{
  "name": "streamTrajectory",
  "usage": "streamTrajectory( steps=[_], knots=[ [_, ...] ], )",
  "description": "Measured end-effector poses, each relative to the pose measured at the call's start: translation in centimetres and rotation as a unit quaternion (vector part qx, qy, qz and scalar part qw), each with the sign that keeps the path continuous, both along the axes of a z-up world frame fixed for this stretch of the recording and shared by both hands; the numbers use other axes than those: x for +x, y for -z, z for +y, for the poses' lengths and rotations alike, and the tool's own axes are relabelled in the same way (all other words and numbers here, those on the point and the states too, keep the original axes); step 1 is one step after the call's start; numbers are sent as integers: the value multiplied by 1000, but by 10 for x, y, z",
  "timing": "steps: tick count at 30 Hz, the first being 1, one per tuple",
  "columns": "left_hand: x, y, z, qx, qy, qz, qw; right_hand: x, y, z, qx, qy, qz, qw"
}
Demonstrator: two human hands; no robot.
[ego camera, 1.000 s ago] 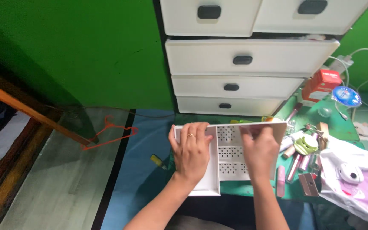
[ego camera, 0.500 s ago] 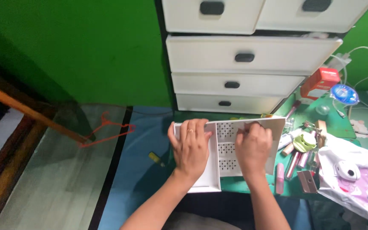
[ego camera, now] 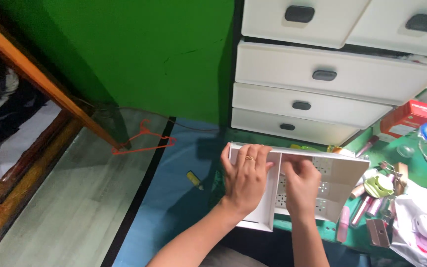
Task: Cleaning and assembling a modular plastic desk organizer and putting away stationary items.
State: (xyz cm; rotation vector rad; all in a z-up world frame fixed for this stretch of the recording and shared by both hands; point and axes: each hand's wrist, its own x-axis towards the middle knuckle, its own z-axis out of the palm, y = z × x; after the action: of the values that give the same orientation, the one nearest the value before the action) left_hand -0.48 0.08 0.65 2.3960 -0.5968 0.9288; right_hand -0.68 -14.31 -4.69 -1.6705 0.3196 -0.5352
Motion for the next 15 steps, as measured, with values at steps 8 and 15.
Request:
streamTrajectory(
  steps=[8, 15],
  knots=[
    [-4, -5, 3, -27, 9, -4, 1000, -38, -30, 9, 77, -24, -153, 985],
    [18, -13, 37, -190, 109, 115, 969, -46, -50, 24, -279, -5, -139, 950]
  ],
)
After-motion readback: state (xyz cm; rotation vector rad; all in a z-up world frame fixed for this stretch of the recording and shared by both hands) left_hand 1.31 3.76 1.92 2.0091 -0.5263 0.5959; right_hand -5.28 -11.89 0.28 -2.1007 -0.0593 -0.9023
